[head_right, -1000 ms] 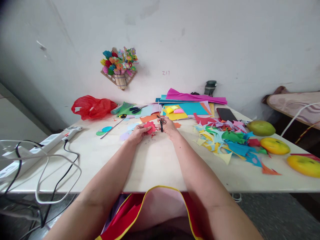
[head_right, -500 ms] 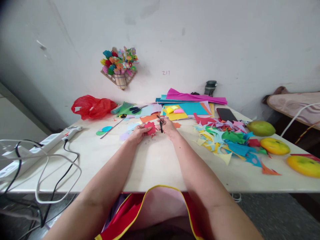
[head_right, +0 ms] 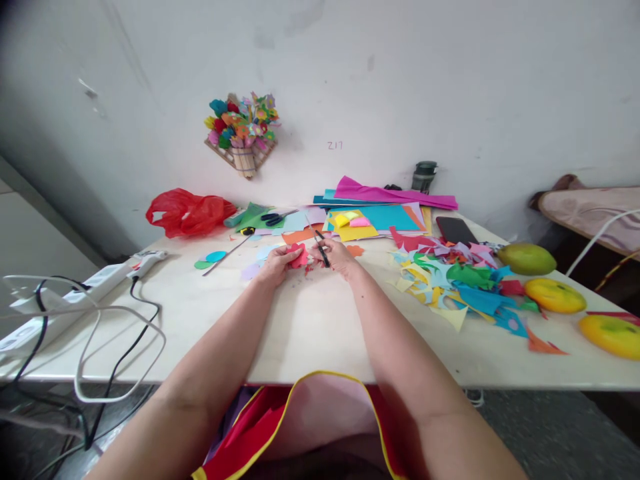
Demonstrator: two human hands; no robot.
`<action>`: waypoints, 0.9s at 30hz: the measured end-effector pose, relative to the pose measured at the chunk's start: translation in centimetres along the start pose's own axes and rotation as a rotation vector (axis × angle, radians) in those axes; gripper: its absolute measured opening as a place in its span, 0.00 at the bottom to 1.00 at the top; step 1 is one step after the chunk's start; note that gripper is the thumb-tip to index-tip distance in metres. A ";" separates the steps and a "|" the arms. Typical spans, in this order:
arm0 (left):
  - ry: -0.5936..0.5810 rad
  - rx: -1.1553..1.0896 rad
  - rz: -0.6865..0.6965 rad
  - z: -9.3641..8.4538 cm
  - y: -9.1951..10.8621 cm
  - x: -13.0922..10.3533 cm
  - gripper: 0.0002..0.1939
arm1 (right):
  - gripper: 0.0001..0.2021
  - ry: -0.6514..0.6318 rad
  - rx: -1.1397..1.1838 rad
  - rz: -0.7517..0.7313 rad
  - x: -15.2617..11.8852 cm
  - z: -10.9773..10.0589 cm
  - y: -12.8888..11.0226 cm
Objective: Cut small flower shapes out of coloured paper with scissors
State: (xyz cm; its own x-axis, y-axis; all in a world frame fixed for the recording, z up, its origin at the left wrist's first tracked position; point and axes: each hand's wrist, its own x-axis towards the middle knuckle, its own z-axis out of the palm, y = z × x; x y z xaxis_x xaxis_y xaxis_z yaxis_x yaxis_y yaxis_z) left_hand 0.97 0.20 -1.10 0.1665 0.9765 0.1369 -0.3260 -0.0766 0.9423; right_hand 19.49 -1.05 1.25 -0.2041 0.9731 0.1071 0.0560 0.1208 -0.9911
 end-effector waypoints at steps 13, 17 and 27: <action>0.123 -0.088 0.010 0.0 0.3 0.1 0.20 | 0.12 -0.160 -0.165 0.033 -0.4 0.3 -0.2; 0.146 -0.094 0.002 0.0 0.3 0.2 0.17 | 0.11 -0.173 -0.183 0.036 -0.4 0.3 -0.2; 0.159 -0.139 -0.002 -0.1 0.0 0.5 0.19 | 0.11 -0.171 -0.208 0.026 -0.8 0.6 -0.6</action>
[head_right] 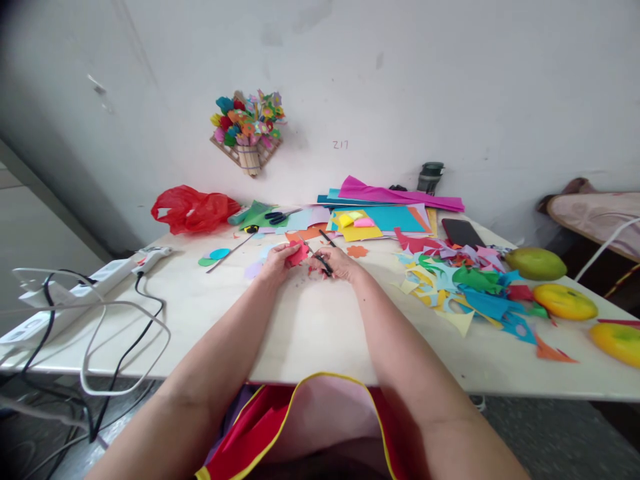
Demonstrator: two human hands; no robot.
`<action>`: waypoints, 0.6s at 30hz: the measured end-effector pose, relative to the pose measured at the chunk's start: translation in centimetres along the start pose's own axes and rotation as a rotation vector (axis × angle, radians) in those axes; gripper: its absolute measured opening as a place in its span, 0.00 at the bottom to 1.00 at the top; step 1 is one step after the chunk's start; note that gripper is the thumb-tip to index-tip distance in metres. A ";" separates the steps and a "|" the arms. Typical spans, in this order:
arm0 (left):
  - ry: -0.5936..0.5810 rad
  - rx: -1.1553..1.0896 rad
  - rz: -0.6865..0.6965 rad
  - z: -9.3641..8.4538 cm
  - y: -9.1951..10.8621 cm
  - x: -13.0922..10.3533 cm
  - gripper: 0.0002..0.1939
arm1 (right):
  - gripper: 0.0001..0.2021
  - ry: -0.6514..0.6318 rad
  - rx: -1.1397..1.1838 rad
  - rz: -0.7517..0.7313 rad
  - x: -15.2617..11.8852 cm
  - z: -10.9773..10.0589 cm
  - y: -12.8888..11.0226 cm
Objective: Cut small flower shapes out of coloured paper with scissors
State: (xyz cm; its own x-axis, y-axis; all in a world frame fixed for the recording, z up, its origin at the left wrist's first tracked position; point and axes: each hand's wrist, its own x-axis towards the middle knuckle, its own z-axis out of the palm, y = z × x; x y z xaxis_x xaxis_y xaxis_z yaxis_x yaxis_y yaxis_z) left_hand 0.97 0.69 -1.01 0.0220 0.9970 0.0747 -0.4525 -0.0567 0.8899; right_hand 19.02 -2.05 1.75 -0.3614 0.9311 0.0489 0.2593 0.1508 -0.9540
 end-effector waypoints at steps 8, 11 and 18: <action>0.018 0.029 0.013 0.0 -0.1 0.0 0.18 | 0.12 0.014 0.044 0.010 -0.1 0.3 -0.2; 0.027 0.035 0.010 0.0 -0.1 0.1 0.17 | 0.13 0.018 0.059 0.001 0.1 0.4 0.0; 0.030 0.040 0.000 0.0 0.0 0.0 0.17 | 0.11 0.033 0.071 -0.004 0.3 0.5 0.1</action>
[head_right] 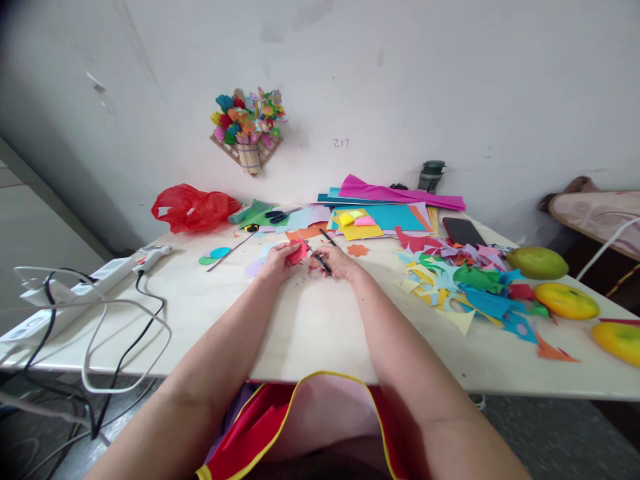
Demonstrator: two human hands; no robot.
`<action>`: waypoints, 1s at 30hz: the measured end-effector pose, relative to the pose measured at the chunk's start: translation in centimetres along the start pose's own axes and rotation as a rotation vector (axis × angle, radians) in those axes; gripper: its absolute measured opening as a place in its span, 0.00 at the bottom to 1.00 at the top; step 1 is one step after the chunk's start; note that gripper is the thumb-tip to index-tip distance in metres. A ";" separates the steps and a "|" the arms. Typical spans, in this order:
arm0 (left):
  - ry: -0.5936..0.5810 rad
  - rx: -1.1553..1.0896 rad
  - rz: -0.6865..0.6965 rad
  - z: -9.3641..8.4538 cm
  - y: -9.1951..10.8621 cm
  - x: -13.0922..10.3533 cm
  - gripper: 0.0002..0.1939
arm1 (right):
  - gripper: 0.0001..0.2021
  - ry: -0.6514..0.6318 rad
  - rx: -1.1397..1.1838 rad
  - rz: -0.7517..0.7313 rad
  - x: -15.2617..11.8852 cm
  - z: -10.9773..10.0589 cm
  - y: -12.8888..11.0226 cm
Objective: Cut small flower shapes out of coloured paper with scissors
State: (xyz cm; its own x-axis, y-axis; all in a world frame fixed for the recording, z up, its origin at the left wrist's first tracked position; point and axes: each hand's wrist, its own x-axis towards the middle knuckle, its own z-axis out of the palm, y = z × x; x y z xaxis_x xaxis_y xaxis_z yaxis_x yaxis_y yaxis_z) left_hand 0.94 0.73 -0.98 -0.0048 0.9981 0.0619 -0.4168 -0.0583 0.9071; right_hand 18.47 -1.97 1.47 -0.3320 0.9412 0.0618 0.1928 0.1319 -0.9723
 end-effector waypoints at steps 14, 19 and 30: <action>0.002 -0.038 -0.010 0.1 -0.1 0.0 0.18 | 0.12 -0.003 0.067 0.006 0.8 0.1 0.7; -0.001 -0.057 0.004 0.0 -0.2 0.1 0.16 | 0.11 -0.024 0.059 0.027 0.7 0.0 0.4; -0.020 -0.003 -0.019 0.2 0.4 -0.4 0.17 | 0.14 -0.083 -0.071 0.011 0.0 -1.0 0.3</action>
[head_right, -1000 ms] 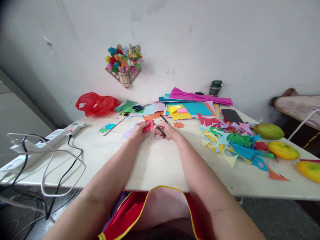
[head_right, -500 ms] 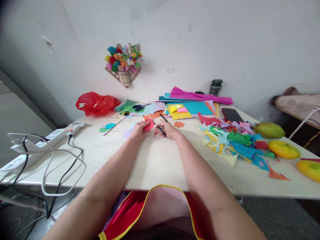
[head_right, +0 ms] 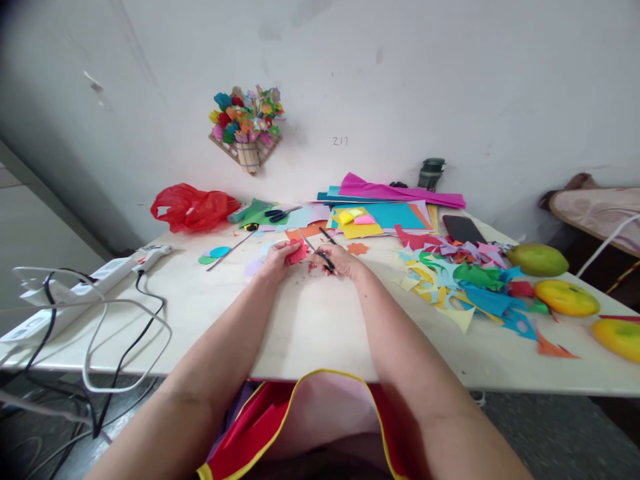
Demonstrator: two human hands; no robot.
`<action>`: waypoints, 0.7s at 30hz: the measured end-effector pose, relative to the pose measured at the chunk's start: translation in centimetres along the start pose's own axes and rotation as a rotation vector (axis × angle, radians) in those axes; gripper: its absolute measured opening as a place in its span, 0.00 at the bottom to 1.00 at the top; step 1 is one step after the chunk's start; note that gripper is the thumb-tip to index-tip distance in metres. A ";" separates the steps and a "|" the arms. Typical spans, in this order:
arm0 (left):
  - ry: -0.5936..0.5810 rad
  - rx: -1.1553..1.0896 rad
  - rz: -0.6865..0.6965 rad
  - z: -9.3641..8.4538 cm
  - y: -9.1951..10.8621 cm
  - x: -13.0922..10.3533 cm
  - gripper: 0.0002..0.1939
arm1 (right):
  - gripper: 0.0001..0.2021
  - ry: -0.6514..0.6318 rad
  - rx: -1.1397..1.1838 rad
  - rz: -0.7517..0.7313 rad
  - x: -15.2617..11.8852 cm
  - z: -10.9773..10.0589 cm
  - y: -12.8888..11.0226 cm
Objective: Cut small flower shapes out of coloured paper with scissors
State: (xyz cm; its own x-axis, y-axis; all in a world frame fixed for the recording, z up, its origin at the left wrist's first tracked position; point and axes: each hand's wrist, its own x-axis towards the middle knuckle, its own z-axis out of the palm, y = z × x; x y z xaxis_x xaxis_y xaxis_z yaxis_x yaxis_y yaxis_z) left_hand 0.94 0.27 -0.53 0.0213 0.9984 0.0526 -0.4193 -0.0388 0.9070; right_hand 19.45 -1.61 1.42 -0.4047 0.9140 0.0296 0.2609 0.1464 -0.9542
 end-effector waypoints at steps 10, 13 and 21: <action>-0.208 0.114 -0.005 -0.3 -0.2 -0.1 0.22 | 0.17 0.090 0.081 -0.003 0.0 -1.1 0.2; -0.282 0.190 -0.031 -0.4 -0.4 -0.1 0.23 | 0.20 0.171 0.168 -0.053 0.0 -0.9 -0.1; -0.357 0.284 -0.087 -0.2 -0.4 -0.4 0.21 | 0.17 0.225 0.270 -0.115 0.7 -0.1 0.1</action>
State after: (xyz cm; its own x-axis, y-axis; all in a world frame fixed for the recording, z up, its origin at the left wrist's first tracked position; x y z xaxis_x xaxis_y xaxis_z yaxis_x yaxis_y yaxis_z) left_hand 0.94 -0.12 -0.99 0.3777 0.9235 0.0669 -0.1379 -0.0153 0.9903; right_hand 19.25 -0.92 1.37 -0.2072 0.9621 0.1774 -0.0279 0.1755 -0.9841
